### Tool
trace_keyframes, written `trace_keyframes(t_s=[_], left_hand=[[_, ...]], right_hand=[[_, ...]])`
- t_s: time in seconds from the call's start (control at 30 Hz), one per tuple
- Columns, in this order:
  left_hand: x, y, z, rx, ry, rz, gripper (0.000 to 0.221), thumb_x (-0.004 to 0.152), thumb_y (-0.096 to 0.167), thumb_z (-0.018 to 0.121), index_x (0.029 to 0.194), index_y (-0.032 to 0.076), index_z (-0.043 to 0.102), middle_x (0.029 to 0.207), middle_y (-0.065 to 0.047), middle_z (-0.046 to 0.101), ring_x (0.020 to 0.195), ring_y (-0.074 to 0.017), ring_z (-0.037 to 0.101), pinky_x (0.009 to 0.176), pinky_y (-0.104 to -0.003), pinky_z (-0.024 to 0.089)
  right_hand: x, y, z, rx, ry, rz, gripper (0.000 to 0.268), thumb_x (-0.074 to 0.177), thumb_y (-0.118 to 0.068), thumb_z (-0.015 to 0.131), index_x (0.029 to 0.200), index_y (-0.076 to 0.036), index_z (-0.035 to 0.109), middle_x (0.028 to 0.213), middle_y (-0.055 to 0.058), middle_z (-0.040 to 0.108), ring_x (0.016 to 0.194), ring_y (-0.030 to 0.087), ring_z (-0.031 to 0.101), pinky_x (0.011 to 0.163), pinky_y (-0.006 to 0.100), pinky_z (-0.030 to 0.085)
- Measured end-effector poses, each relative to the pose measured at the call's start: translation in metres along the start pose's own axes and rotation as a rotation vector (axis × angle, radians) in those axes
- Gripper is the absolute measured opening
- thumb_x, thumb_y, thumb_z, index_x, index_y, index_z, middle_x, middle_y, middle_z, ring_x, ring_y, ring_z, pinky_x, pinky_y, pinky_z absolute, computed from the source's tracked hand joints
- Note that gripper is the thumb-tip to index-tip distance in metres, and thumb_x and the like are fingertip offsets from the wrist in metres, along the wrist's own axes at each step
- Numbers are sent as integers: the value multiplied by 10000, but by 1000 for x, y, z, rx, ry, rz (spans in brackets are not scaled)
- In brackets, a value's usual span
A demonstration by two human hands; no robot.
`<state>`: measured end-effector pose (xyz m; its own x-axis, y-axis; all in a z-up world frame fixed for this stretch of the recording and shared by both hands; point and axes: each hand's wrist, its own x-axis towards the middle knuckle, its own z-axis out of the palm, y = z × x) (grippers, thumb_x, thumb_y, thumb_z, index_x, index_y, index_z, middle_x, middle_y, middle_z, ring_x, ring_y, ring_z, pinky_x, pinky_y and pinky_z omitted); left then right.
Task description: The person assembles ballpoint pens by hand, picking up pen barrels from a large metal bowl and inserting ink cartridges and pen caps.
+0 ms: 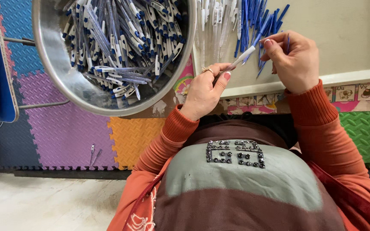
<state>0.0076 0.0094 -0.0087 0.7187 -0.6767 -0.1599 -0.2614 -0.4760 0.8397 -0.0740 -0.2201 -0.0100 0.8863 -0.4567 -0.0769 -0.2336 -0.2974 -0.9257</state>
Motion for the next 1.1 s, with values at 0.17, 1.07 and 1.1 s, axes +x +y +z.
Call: trace_keyframes(t_s=[0.17, 1.07, 1.1], left_hand=[[1, -7, 5, 36, 22, 78, 373, 1070, 358, 483, 1327, 165, 673, 1195, -39, 770, 1081, -236, 719, 944, -379, 536], [-23, 50, -31, -30, 440, 560, 231, 1114, 103, 670, 1335, 144, 617, 1277, -63, 709, 1145, -214, 753, 1088, -336, 625], [-22, 43, -31, -11, 498, 582, 238, 1089, 72, 693, 1308, 133, 623, 1233, -64, 689, 1114, -217, 730, 1054, -342, 627]], right_hand=[[-11, -2, 5, 159, -9, -42, 187, 1203, -151, 616, 1171, -5, 727, 878, 104, 725, 557, 72, 512, 462, 209, 418], [-29, 7, 1, 761, -182, 401, 247, 1086, -59, 552, 1287, -76, 694, 966, 132, 739, 637, 74, 514, 360, 135, 235], [-29, 6, -2, 670, -138, 353, 257, 1102, -6, 523, 1288, -77, 685, 1086, 132, 763, 889, 111, 776, 388, 105, 297]])
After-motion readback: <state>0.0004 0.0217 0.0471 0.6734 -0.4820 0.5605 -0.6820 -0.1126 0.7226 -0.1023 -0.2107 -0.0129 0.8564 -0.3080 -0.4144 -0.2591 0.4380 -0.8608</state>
